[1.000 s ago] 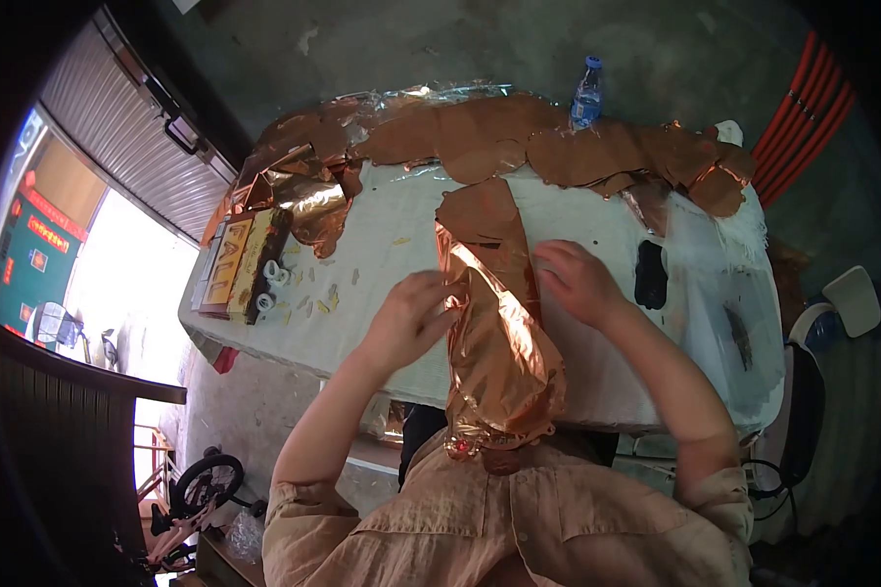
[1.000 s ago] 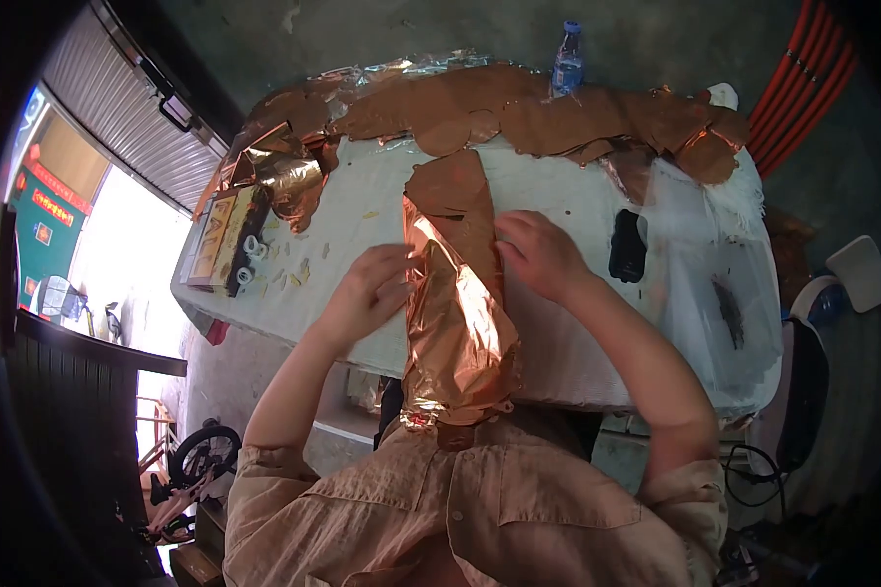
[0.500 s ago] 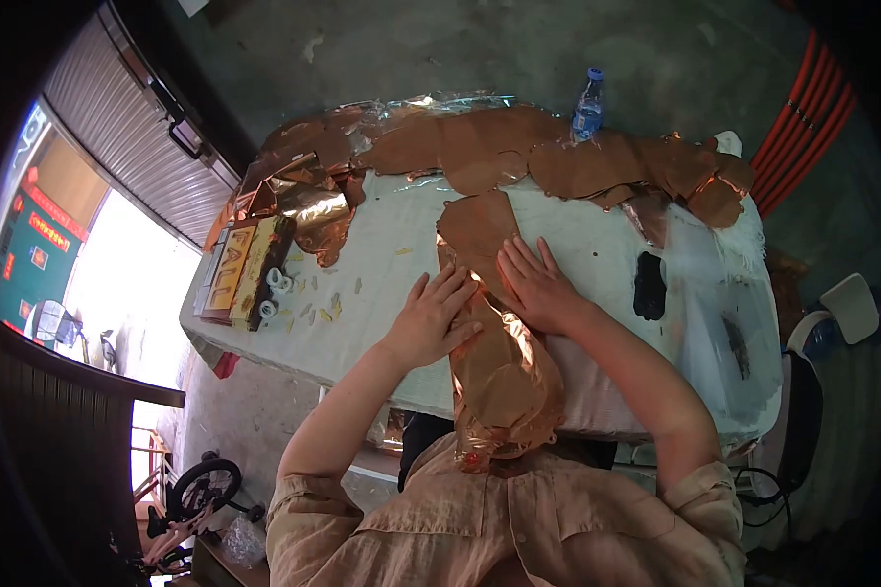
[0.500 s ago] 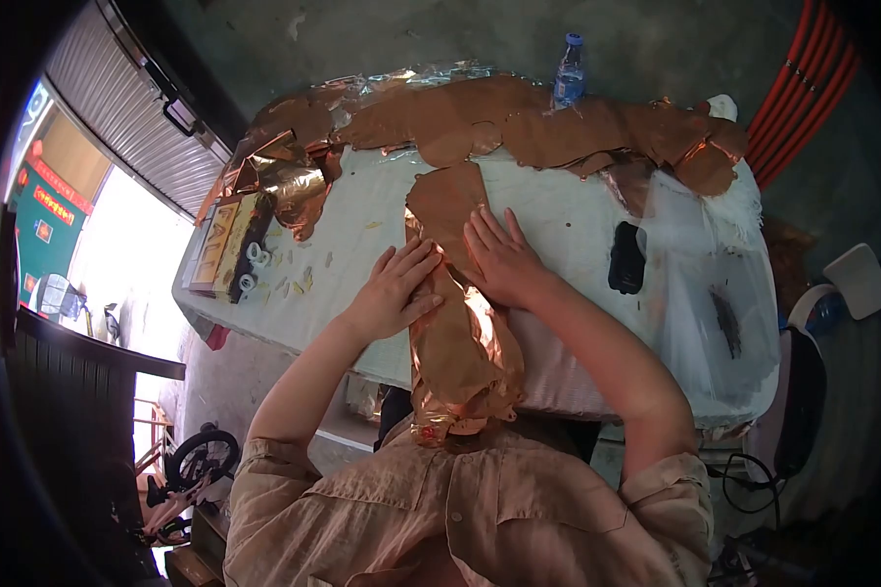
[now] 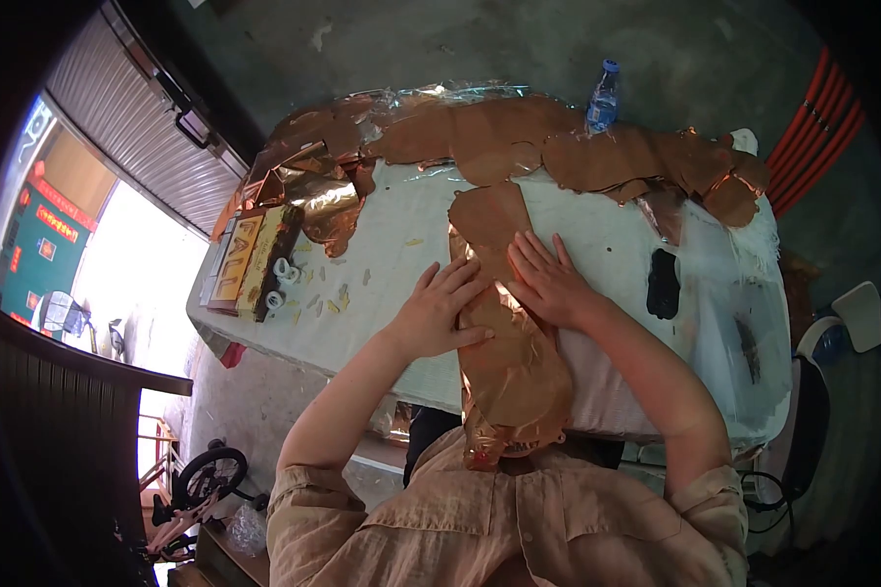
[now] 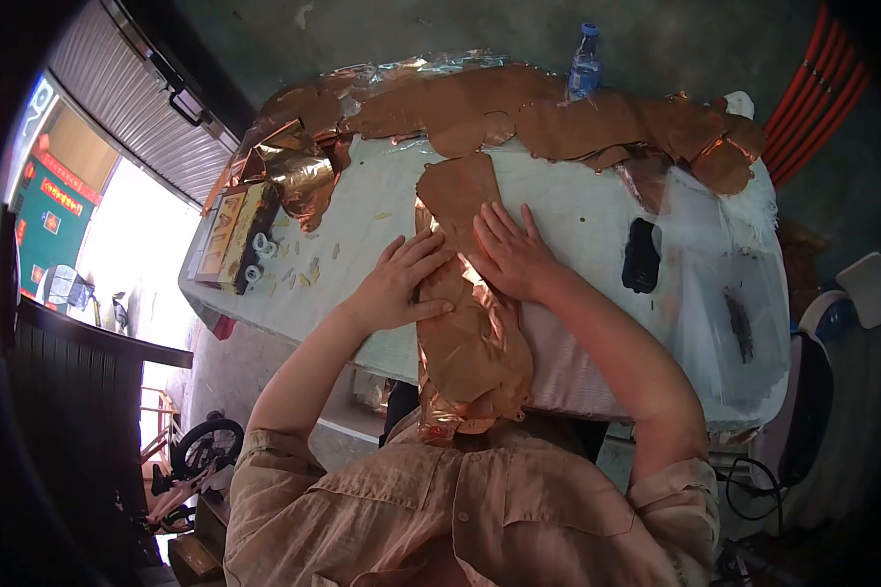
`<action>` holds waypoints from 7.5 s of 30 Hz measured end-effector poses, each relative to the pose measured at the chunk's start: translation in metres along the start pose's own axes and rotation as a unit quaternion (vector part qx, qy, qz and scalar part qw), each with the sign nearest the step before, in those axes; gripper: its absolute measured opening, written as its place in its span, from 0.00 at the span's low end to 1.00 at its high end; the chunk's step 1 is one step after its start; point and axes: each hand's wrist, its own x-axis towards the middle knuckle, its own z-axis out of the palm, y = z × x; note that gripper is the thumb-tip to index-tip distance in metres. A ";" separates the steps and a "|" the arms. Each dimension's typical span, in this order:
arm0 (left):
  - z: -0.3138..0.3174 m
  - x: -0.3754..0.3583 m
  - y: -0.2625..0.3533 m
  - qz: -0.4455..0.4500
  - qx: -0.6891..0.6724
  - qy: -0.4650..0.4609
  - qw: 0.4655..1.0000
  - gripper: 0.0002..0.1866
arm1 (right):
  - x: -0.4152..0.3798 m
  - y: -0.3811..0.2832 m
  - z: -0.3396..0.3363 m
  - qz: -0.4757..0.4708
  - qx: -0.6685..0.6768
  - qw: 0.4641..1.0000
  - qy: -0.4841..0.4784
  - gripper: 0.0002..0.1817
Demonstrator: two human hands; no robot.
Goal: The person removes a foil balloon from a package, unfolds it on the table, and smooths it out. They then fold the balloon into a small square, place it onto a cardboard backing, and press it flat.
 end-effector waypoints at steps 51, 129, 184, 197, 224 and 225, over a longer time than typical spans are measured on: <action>-0.021 -0.094 0.066 0.108 -0.041 -0.030 0.993 0.29 | -0.002 -0.009 -0.001 0.020 -0.024 1.000 0.001 0.50; -0.012 -0.059 0.046 -0.004 -0.053 0.004 0.999 0.25 | -0.004 -0.009 -0.002 0.026 -0.024 0.999 -0.001 0.53; -0.022 -0.070 0.038 0.261 0.095 0.113 0.954 0.19 | -0.011 -0.018 -0.009 0.021 -0.023 0.998 -0.046 0.50; -0.020 -0.060 0.051 0.161 -0.132 0.094 0.974 0.21 | -0.010 -0.016 -0.006 0.016 -0.029 0.999 -0.037 0.50; -0.012 -0.022 0.016 0.204 0.086 0.098 0.970 0.16 | -0.011 -0.012 0.004 -0.011 -0.012 0.999 0.038 0.51; -0.011 -0.021 0.016 0.204 0.084 0.084 0.972 0.15 | -0.011 -0.015 -0.002 -0.001 -0.013 1.000 0.009 0.49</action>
